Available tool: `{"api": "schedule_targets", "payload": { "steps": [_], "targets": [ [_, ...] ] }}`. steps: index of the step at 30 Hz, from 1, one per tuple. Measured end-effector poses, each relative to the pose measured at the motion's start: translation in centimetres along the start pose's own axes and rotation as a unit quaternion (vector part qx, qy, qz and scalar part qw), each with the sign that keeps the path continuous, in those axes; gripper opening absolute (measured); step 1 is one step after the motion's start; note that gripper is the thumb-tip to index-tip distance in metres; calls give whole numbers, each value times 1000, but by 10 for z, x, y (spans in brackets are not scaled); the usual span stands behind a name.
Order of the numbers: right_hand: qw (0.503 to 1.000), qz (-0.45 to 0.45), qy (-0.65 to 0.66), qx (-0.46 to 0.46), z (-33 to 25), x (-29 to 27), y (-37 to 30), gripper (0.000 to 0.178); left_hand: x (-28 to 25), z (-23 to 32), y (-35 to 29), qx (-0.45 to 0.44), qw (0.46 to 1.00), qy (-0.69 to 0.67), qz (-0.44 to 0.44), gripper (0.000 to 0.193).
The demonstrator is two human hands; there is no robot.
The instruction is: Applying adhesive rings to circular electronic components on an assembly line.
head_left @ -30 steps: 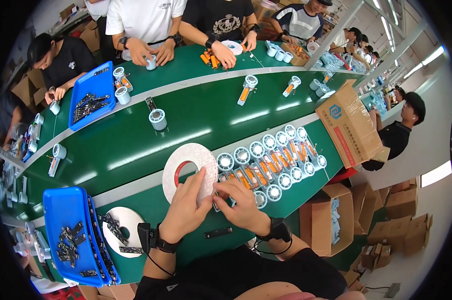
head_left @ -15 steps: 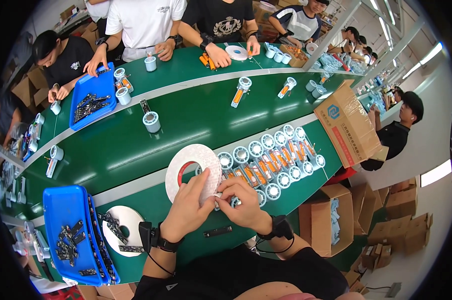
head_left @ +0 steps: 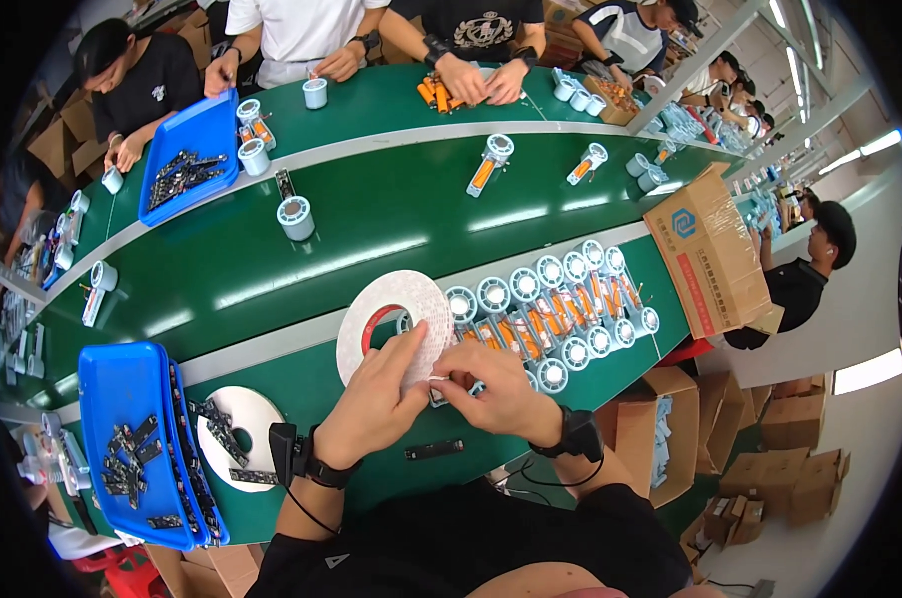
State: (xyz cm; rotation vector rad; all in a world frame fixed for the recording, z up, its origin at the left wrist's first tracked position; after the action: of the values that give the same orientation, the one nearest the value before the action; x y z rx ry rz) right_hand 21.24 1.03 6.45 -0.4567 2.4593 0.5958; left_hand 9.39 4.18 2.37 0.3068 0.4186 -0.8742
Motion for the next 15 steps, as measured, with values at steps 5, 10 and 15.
{"api": "schedule_targets", "payload": {
  "steps": [5, 10, 15],
  "targets": [
    [996, -47, 78, -21, 7, -2, 11, 28, 2, -7, -1, -4, 993, -118, -12, 64],
    [911, -2, 407, -70, 21, -20, 28, 32, -17, -7, -7, 2, 997, -60, 48, 63],
    [955, 139, 216, 146, 176, -112, 83, 35, -36, -47, -12, -64, 982, -126, 124, 63]
  ]
}}
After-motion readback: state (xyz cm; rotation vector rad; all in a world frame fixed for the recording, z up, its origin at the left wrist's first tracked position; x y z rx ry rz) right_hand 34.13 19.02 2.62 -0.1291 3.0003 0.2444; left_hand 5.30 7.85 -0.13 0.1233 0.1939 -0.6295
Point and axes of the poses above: each hand's wrist, its own y-axis towards the middle knuckle, its own x-axis out of the palm, z = x × y, the point moved 10 cm from there along y, towards the middle knuckle, and after that the axes turned 14 degrees about -z, right-handed, at the moved point
